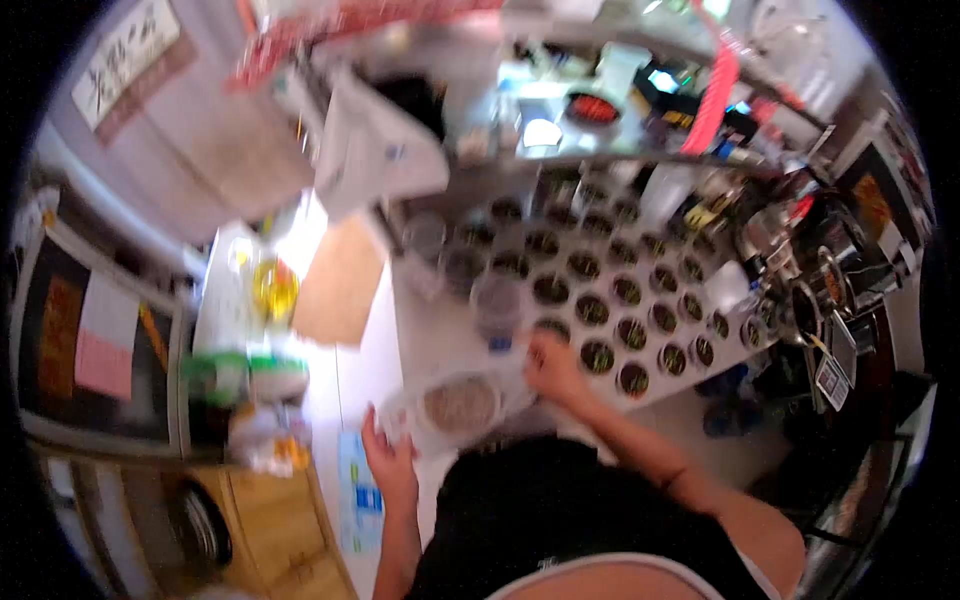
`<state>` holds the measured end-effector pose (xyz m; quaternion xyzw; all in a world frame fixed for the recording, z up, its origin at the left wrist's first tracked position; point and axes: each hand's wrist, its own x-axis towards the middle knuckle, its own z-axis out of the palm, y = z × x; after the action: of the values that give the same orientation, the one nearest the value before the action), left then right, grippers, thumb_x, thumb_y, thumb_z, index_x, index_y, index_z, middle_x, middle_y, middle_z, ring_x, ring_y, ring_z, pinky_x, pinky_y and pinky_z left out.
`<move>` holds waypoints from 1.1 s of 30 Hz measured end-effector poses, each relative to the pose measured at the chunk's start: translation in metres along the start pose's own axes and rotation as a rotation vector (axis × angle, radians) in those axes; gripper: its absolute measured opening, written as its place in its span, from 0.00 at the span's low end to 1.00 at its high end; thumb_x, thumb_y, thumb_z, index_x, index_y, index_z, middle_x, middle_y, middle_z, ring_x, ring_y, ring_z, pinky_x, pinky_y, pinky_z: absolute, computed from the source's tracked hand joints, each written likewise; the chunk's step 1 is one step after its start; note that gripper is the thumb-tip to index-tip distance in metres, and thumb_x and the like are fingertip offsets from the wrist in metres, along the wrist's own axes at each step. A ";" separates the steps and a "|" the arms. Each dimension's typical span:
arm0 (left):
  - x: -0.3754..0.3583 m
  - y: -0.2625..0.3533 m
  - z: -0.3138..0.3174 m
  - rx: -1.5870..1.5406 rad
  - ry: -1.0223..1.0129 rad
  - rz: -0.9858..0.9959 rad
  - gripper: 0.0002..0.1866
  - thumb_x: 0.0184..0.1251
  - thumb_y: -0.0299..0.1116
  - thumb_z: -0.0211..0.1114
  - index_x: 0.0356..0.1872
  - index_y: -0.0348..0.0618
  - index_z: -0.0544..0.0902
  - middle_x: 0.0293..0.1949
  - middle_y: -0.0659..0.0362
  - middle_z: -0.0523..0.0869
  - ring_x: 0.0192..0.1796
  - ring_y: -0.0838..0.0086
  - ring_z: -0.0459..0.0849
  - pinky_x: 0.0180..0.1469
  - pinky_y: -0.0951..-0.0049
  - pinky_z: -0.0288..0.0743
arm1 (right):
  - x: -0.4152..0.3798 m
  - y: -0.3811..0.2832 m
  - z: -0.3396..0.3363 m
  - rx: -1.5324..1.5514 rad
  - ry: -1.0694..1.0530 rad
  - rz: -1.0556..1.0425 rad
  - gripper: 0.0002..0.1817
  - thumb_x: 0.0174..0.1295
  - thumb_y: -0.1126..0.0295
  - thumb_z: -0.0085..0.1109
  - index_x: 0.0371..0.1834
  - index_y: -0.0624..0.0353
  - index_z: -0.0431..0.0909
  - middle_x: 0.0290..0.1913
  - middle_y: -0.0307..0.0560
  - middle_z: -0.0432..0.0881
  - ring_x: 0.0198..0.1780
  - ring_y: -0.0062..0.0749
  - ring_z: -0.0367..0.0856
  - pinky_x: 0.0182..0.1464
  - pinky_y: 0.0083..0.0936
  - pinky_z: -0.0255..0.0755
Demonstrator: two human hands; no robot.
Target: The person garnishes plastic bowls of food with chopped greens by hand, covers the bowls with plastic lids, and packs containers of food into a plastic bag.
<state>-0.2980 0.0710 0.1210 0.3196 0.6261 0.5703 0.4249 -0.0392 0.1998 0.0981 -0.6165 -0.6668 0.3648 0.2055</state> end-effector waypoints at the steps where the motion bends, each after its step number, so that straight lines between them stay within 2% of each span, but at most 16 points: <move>1: -0.002 0.003 -0.002 0.002 0.033 -0.051 0.40 0.62 0.16 0.54 0.75 0.47 0.52 0.59 0.50 0.76 0.39 0.80 0.77 0.35 0.81 0.74 | -0.009 -0.014 -0.012 0.147 0.171 -0.234 0.23 0.50 0.80 0.56 0.54 0.60 0.76 0.41 0.53 0.76 0.41 0.45 0.77 0.43 0.37 0.72; 3: -0.003 -0.004 -0.007 -0.036 0.040 -0.059 0.42 0.61 0.15 0.54 0.77 0.49 0.50 0.63 0.48 0.73 0.39 0.80 0.77 0.37 0.82 0.75 | -0.014 -0.038 -0.019 0.004 0.228 -0.533 0.25 0.46 0.82 0.58 0.52 0.59 0.76 0.38 0.51 0.75 0.43 0.48 0.76 0.49 0.35 0.72; 5: -0.007 -0.008 -0.005 -0.009 0.023 -0.047 0.42 0.61 0.15 0.54 0.77 0.49 0.49 0.65 0.47 0.72 0.40 0.80 0.77 0.38 0.82 0.75 | -0.025 -0.066 -0.017 -0.146 0.245 -0.730 0.24 0.44 0.82 0.58 0.50 0.58 0.77 0.43 0.54 0.76 0.48 0.51 0.75 0.53 0.35 0.71; 8: -0.013 0.000 0.006 0.050 -0.012 -0.065 0.40 0.60 0.15 0.56 0.76 0.45 0.54 0.66 0.49 0.71 0.41 0.77 0.77 0.40 0.81 0.75 | -0.030 -0.054 0.032 0.182 -0.411 -0.774 0.24 0.45 0.78 0.59 0.51 0.58 0.77 0.50 0.58 0.75 0.54 0.54 0.73 0.56 0.38 0.69; 11: -0.013 -0.007 0.007 0.132 -0.062 -0.057 0.37 0.60 0.16 0.59 0.73 0.41 0.61 0.64 0.49 0.73 0.46 0.73 0.78 0.49 0.76 0.74 | -0.009 -0.035 0.117 -0.199 -0.708 -0.483 0.24 0.49 0.70 0.62 0.53 0.58 0.77 0.59 0.60 0.71 0.64 0.57 0.67 0.62 0.49 0.64; 14: -0.014 -0.004 0.011 0.283 -0.119 -0.009 0.33 0.61 0.20 0.61 0.70 0.40 0.66 0.55 0.50 0.79 0.50 0.70 0.80 0.50 0.68 0.74 | 0.002 -0.032 0.145 -0.684 -0.129 -0.491 0.24 0.53 0.63 0.62 0.54 0.57 0.77 0.63 0.61 0.69 0.69 0.59 0.61 0.63 0.61 0.58; 17: -0.002 -0.003 0.011 0.325 -0.161 0.047 0.30 0.64 0.17 0.57 0.69 0.38 0.66 0.64 0.49 0.74 0.52 0.69 0.81 0.50 0.73 0.76 | 0.012 -0.027 0.150 -0.622 -0.292 -0.469 0.25 0.53 0.60 0.63 0.55 0.54 0.76 0.67 0.62 0.64 0.73 0.59 0.55 0.63 0.69 0.53; 20: 0.020 -0.013 0.004 0.662 -0.392 0.162 0.23 0.64 0.20 0.59 0.61 0.38 0.74 0.62 0.46 0.75 0.52 0.62 0.82 0.51 0.69 0.76 | -0.004 -0.037 0.120 -0.566 -0.113 -0.584 0.21 0.53 0.60 0.63 0.50 0.53 0.79 0.60 0.61 0.72 0.68 0.58 0.63 0.63 0.58 0.60; 23: 0.045 0.000 0.038 0.922 -0.672 0.052 0.21 0.63 0.26 0.60 0.58 0.39 0.76 0.59 0.45 0.75 0.53 0.54 0.81 0.53 0.61 0.76 | -0.022 -0.046 0.071 -0.416 -0.510 -0.394 0.23 0.49 0.62 0.70 0.48 0.56 0.78 0.53 0.57 0.77 0.57 0.49 0.76 0.56 0.46 0.71; 25: 0.058 -0.009 0.067 1.089 -0.692 0.111 0.17 0.63 0.32 0.61 0.53 0.43 0.79 0.53 0.46 0.78 0.52 0.50 0.79 0.52 0.57 0.75 | -0.042 -0.062 0.014 -0.049 -0.420 -0.208 0.12 0.57 0.65 0.64 0.40 0.59 0.78 0.39 0.56 0.82 0.39 0.41 0.83 0.44 0.36 0.76; 26: 0.063 -0.018 0.077 1.174 -0.701 0.147 0.16 0.63 0.34 0.62 0.51 0.44 0.80 0.50 0.47 0.79 0.52 0.48 0.78 0.52 0.55 0.75 | -0.049 -0.049 0.007 0.029 -0.173 -0.149 0.12 0.59 0.64 0.61 0.40 0.60 0.79 0.38 0.56 0.82 0.37 0.42 0.84 0.41 0.37 0.76; 28: 0.071 -0.055 0.092 1.268 -0.570 0.483 0.17 0.61 0.36 0.63 0.51 0.45 0.80 0.52 0.47 0.78 0.54 0.48 0.76 0.55 0.53 0.71 | -0.060 -0.016 0.006 0.170 0.309 -0.041 0.13 0.63 0.62 0.55 0.40 0.63 0.79 0.38 0.57 0.83 0.33 0.44 0.84 0.36 0.39 0.76; 29: 0.076 -0.065 0.101 1.305 -0.481 0.651 0.18 0.60 0.37 0.63 0.51 0.45 0.80 0.53 0.47 0.78 0.56 0.48 0.75 0.57 0.53 0.70 | -0.053 0.003 0.015 0.314 0.193 0.173 0.15 0.65 0.61 0.54 0.42 0.63 0.79 0.38 0.57 0.83 0.32 0.41 0.84 0.35 0.36 0.76; 30: 0.074 -0.056 0.111 0.846 -0.405 0.279 0.22 0.58 0.40 0.63 0.54 0.45 0.79 0.56 0.47 0.77 0.57 0.48 0.74 0.61 0.51 0.65 | -0.042 0.027 0.031 0.460 0.068 0.382 0.16 0.67 0.60 0.53 0.44 0.64 0.78 0.38 0.57 0.83 0.32 0.38 0.84 0.35 0.32 0.76; 31: 0.075 -0.046 0.113 0.965 -0.438 0.378 0.24 0.58 0.41 0.64 0.55 0.44 0.79 0.57 0.47 0.76 0.58 0.48 0.73 0.61 0.51 0.65 | -0.031 0.050 0.051 0.605 -0.067 0.590 0.18 0.69 0.59 0.51 0.46 0.64 0.78 0.38 0.56 0.83 0.32 0.36 0.84 0.34 0.29 0.76; 33: 0.074 -0.033 0.108 1.212 -0.495 0.576 0.27 0.56 0.43 0.65 0.58 0.43 0.78 0.58 0.47 0.76 0.59 0.48 0.73 0.62 0.52 0.64 | -0.008 0.100 0.109 0.383 -0.248 0.412 0.22 0.69 0.56 0.51 0.52 0.66 0.75 0.39 0.58 0.83 0.31 0.39 0.85 0.34 0.30 0.77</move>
<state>-0.2306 0.1799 0.0774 0.7723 0.6087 0.1222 0.1345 -0.0498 0.1639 -0.0455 -0.6396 -0.4666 0.5905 0.1566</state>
